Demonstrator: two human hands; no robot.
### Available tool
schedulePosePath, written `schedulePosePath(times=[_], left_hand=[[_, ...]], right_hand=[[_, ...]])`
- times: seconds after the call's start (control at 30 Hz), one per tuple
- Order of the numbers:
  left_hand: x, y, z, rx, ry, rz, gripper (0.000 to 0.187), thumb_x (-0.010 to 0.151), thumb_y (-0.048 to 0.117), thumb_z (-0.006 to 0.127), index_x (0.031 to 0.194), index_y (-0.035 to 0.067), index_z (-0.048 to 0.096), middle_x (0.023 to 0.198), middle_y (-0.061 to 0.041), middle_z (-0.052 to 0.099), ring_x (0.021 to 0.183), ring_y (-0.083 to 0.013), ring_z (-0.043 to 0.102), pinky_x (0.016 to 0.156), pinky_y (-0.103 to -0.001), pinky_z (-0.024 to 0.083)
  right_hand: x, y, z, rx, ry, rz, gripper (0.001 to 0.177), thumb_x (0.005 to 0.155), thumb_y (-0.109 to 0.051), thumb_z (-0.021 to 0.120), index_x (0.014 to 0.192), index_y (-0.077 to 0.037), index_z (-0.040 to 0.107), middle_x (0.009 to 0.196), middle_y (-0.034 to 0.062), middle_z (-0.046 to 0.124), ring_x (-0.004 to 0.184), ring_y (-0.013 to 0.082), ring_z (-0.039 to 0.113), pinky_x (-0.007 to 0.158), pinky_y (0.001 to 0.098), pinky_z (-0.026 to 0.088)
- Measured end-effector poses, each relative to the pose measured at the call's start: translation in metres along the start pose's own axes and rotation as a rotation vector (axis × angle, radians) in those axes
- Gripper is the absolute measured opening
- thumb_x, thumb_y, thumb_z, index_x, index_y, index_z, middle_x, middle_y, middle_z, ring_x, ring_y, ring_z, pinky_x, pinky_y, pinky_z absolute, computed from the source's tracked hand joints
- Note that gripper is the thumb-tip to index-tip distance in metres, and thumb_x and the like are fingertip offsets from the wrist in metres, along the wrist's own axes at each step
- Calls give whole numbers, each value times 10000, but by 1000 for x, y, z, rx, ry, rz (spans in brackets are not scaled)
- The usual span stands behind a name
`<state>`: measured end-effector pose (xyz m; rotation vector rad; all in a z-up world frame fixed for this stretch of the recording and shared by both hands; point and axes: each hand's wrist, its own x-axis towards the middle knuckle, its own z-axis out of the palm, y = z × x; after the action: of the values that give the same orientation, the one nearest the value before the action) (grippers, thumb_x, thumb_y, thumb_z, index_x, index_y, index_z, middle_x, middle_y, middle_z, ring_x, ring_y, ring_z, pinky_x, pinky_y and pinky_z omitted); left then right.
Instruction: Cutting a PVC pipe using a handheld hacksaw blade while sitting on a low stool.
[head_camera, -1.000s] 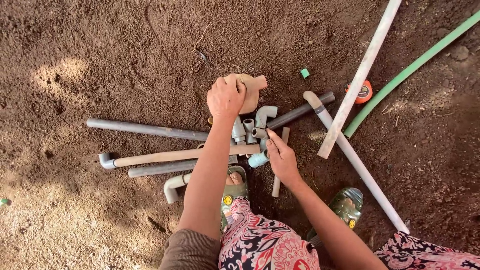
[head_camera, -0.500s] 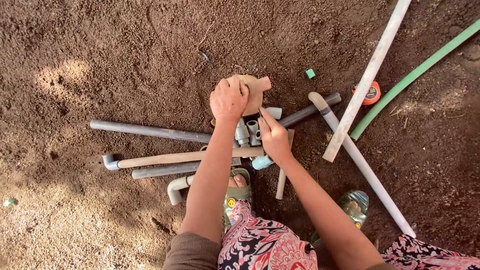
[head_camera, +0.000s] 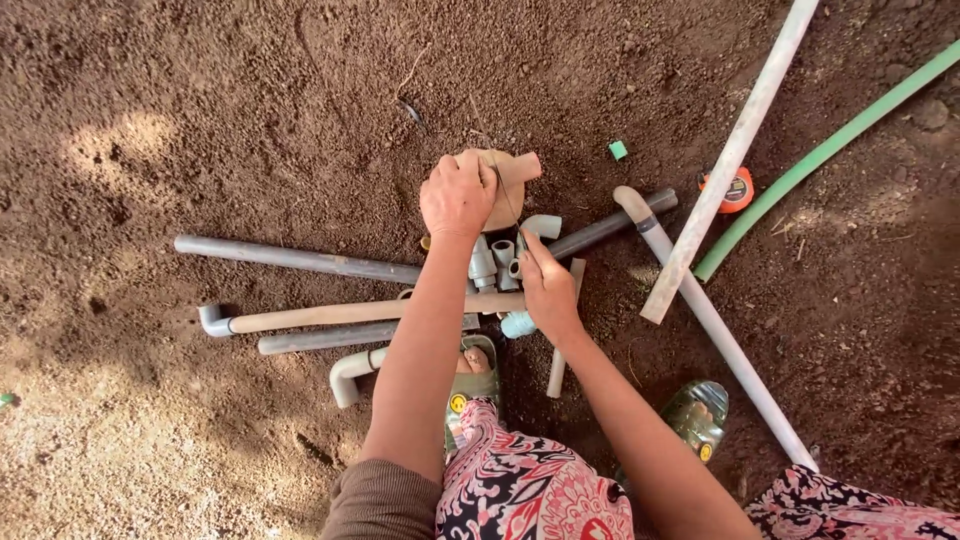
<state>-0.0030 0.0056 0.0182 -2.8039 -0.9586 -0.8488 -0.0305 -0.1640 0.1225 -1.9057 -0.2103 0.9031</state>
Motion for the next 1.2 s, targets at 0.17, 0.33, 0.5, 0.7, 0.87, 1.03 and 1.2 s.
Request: schedulePosePath(times=[0.17, 0.33, 0.5, 0.7, 0.87, 1.03, 1.2], left_hand=[[3, 0, -1, 13, 46, 7, 226, 776, 367, 500, 628, 202, 455, 593, -6, 425, 497, -228, 576, 432, -358, 482], [1, -2, 5, 22, 53, 11, 216, 769, 376, 500, 637, 212, 453, 597, -10, 429, 500, -223, 577, 438, -357, 488], [1, -1, 3, 17, 36, 4, 221, 784, 373, 482, 639, 208, 459, 604, -14, 429, 520, -228, 577, 455, -359, 491], [-1, 0, 6, -8, -22, -40, 231, 797, 377, 479, 654, 195, 481, 618, -19, 453, 550, -240, 596, 467, -368, 497], [3, 0, 3, -29, -27, -40, 236, 791, 379, 478, 645, 194, 478, 603, -22, 450, 530, -249, 594, 458, -378, 492], [2, 0, 3, -19, -2, -38, 229, 787, 376, 486, 642, 200, 466, 598, -13, 438, 514, -242, 589, 449, -372, 489], [3, 0, 4, -13, 11, -25, 222, 781, 376, 490, 649, 201, 458, 604, -7, 430, 510, -237, 586, 441, -372, 489]], right_hand=[[-29, 30, -7, 31, 10, 26, 440, 996, -209, 358, 1421, -96, 360, 1391, 201, 419, 1280, 384, 386, 1064, 538, 337], [-13, 30, -10, -22, 52, 22, 433, 988, -241, 388, 1408, -136, 398, 1374, 183, 447, 1274, 359, 402, 1066, 523, 333], [30, -16, 6, -120, 106, -51, 413, 1001, -226, 420, 1400, -120, 425, 1368, 191, 457, 1290, 390, 369, 1064, 537, 321], [61, -28, 19, -131, -2, -59, 463, 1038, -264, 313, 1479, -171, 208, 1471, 182, 296, 1381, 380, 187, 1111, 554, 233], [45, -4, 15, -135, 24, -52, 442, 1028, -272, 348, 1459, -184, 305, 1411, 165, 410, 1277, 348, 408, 1027, 477, 395], [-5, 23, 9, -149, 76, 7, 443, 996, -230, 403, 1427, -132, 377, 1332, 208, 487, 1194, 373, 482, 966, 498, 447], [-38, 17, -4, -81, 8, 86, 452, 998, -204, 338, 1445, -143, 324, 1316, 253, 476, 1201, 421, 461, 957, 537, 442]])
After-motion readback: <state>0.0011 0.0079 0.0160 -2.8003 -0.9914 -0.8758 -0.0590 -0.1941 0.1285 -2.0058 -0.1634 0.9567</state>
